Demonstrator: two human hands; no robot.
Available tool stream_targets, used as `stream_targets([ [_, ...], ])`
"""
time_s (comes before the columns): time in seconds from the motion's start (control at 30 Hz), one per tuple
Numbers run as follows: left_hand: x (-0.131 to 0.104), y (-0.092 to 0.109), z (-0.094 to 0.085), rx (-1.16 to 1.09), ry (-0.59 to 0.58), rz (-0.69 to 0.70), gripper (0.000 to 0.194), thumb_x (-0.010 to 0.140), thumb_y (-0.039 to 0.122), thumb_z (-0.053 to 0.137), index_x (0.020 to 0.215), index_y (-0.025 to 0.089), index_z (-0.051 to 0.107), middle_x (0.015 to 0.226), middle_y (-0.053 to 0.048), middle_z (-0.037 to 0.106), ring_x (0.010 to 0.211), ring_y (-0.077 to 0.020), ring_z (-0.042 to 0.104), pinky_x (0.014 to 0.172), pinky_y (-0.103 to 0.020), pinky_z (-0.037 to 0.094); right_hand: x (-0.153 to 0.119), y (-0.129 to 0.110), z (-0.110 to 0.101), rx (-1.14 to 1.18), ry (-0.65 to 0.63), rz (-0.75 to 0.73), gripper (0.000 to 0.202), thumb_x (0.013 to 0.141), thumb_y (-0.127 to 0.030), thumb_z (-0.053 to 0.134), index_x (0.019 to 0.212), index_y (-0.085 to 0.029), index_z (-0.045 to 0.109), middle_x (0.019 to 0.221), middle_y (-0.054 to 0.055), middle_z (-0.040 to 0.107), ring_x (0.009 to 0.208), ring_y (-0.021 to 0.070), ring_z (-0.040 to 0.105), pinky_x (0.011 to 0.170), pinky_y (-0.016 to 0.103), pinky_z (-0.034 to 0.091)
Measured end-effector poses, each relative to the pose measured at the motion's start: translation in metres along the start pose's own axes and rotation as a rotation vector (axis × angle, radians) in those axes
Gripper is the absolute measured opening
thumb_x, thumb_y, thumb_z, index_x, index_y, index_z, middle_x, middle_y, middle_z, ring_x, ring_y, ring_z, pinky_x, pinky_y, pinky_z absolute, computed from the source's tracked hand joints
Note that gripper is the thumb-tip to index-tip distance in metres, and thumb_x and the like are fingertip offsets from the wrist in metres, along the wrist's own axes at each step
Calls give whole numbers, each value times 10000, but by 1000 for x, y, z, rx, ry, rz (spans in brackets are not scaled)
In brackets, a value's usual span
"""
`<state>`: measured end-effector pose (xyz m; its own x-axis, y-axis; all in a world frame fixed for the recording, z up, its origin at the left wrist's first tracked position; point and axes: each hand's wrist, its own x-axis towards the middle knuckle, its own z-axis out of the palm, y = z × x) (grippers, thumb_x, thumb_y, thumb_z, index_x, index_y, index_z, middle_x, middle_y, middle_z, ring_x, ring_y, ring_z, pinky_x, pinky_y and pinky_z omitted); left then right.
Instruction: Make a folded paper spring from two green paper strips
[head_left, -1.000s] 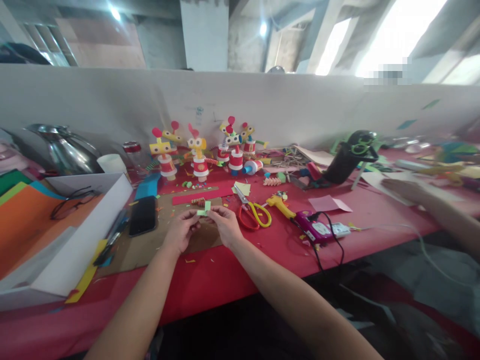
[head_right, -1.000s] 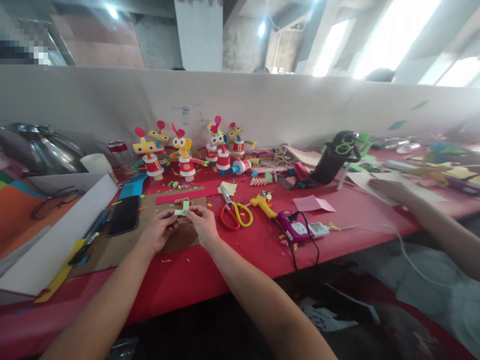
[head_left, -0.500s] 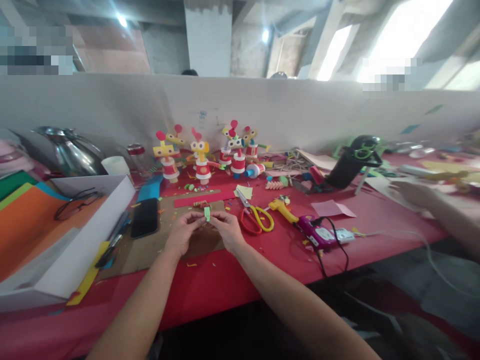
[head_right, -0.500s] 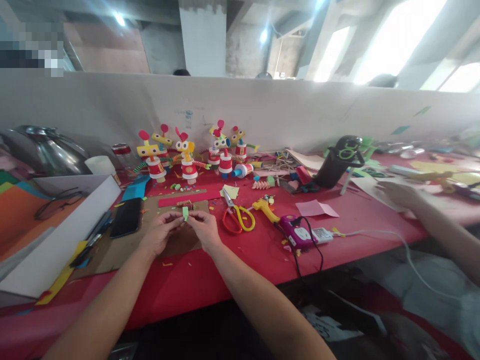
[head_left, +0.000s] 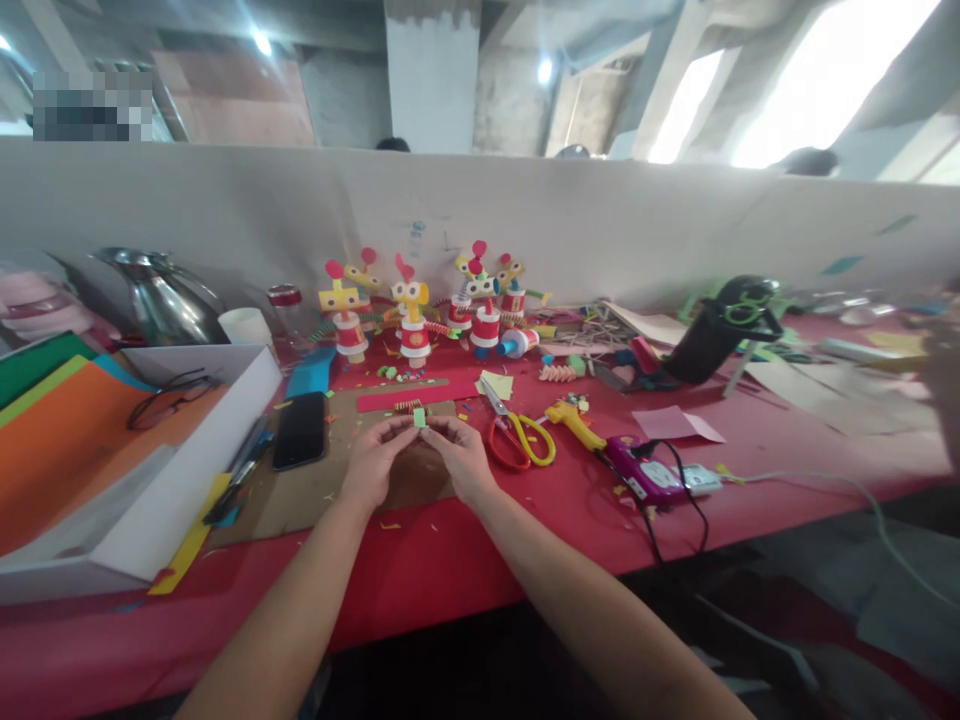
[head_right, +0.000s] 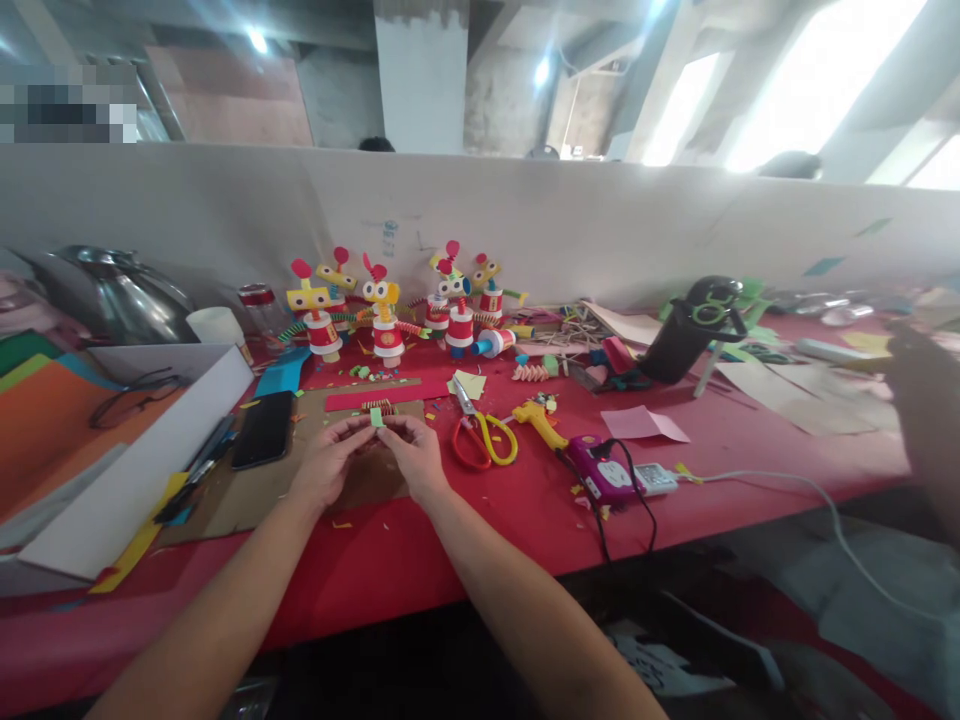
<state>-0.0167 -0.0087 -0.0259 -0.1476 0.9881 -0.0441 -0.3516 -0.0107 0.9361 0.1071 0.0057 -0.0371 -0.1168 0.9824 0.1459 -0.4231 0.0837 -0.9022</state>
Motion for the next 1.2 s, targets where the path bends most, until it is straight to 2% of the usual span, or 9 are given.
stream_targets([
  [0.23, -1, 2, 1, -33, -30, -8, 373, 528, 263, 827, 867, 146, 724, 766, -53, 715, 705, -144, 632, 720, -274, 477, -1, -3, 0, -51, 19, -63, 152, 660, -285, 713, 710, -182, 615, 668, -17, 633, 653, 130, 591, 676, 260, 471],
  [0.43, -1, 5, 0, -54, -98, -9, 307, 560, 262, 815, 832, 145, 731, 768, -44, 699, 678, -104, 593, 660, -220, 455, -1, -4, 0, -188, -4, -137, 133, 661, -286, 706, 708, -183, 637, 729, 11, 664, 688, 154, 602, 689, 278, 479],
  [0.73, 4, 1, -4, -123, 0, 8, 253, 475, 263, 849, 639, 146, 696, 626, 1, 645, 594, -86, 557, 603, -212, 429, -3, -5, 1, -270, -59, -192, 77, 715, -267, 655, 704, -193, 638, 755, 16, 674, 716, 163, 617, 714, 287, 481],
  [0.93, 3, 0, 0, -82, 39, 82, 285, 487, 295, 841, 677, 152, 684, 636, 16, 634, 593, -85, 546, 623, -219, 428, -3, -4, 2, -201, -61, -166, 129, 682, -270, 677, 768, -194, 619, 781, 9, 661, 750, 165, 625, 736, 292, 492],
  [1.07, 2, -4, 1, 9, 3, 146, 252, 553, 302, 812, 716, 160, 682, 649, 24, 627, 601, -86, 546, 624, -216, 422, -3, -4, 3, -250, -36, -178, 115, 692, -279, 672, 749, -190, 626, 726, 5, 649, 706, 164, 622, 710, 291, 495],
  [1.2, 1, -5, 0, 8, -48, 128, 242, 591, 288, 794, 773, 164, 694, 695, 10, 649, 624, -90, 557, 646, -220, 430, -3, -5, 2, -265, -40, -172, 88, 709, -270, 648, 740, -189, 634, 721, 9, 655, 693, 164, 623, 704, 295, 497],
])
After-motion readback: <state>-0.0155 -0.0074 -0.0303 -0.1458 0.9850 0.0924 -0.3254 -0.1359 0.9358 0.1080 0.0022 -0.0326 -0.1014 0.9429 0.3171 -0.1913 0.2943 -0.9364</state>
